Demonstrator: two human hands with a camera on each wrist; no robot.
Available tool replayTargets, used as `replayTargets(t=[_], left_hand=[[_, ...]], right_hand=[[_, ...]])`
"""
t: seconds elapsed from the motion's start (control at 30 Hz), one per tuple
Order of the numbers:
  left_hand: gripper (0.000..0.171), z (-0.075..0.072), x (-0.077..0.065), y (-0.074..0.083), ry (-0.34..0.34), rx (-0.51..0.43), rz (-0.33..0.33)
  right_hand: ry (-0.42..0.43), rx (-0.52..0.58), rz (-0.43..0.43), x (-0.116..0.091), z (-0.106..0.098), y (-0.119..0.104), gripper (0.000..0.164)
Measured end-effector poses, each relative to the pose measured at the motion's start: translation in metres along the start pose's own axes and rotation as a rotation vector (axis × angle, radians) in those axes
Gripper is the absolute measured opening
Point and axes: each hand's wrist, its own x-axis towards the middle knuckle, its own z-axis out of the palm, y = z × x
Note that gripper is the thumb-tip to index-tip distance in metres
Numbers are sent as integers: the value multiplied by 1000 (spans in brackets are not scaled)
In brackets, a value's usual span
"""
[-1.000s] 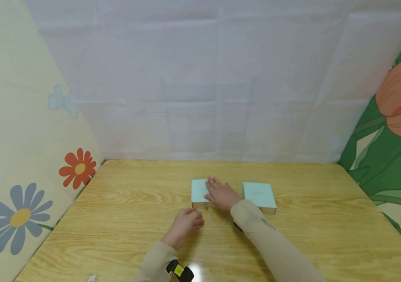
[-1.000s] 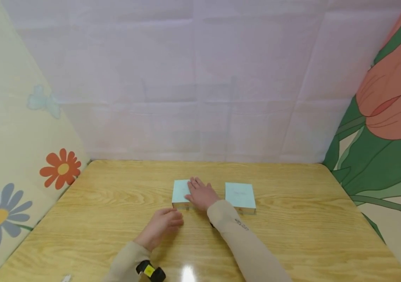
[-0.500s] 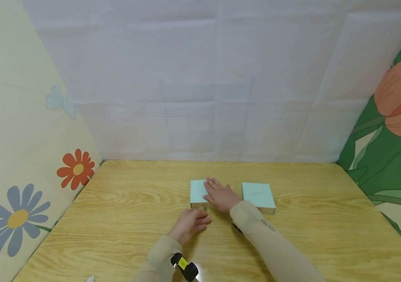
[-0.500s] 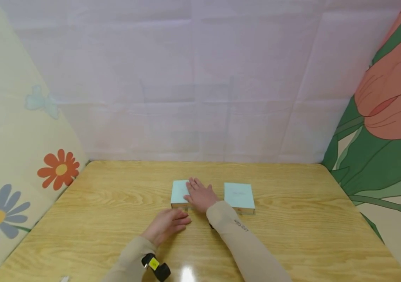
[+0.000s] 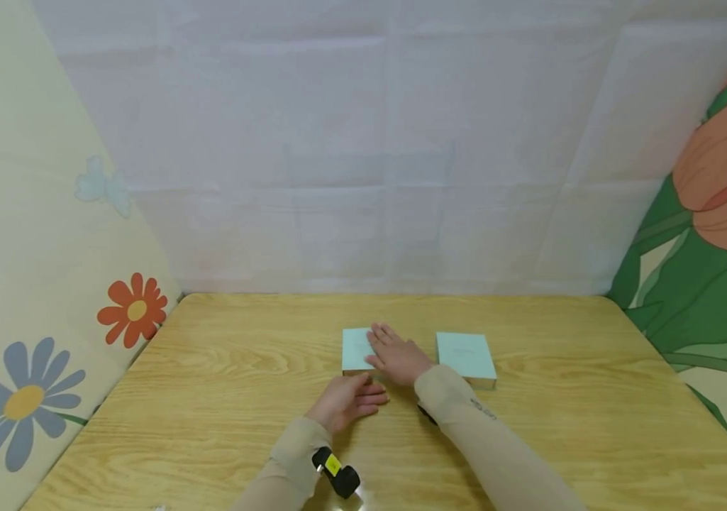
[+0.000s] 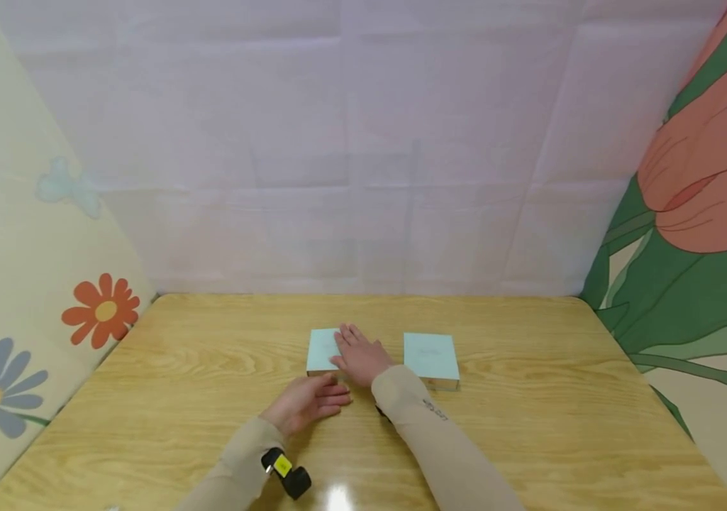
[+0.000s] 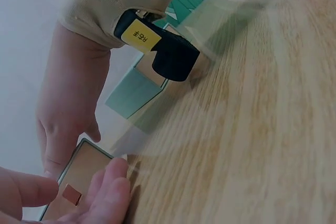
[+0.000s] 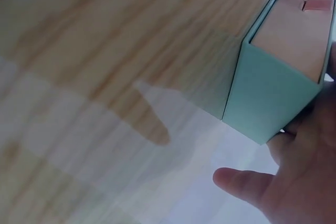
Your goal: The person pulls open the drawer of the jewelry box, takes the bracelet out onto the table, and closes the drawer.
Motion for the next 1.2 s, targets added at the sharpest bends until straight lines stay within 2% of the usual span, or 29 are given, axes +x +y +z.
replayTargets(t=[0.37, 0.67, 0.87, 1.2], left_hand=[[36, 1, 6, 0, -5, -20, -15], [32, 1, 9, 0, 3, -41, -64], [27, 1, 9, 0, -4, -7, -64], [26, -1, 9, 0, -20, -6, -69]], right_hand=[[-2, 29, -7, 0, -2, 0, 58], [-2, 22, -17, 0, -4, -1, 57], [-17, 9, 5, -1, -6, -2, 58], [-10, 39, -24, -3, -7, -1, 60]])
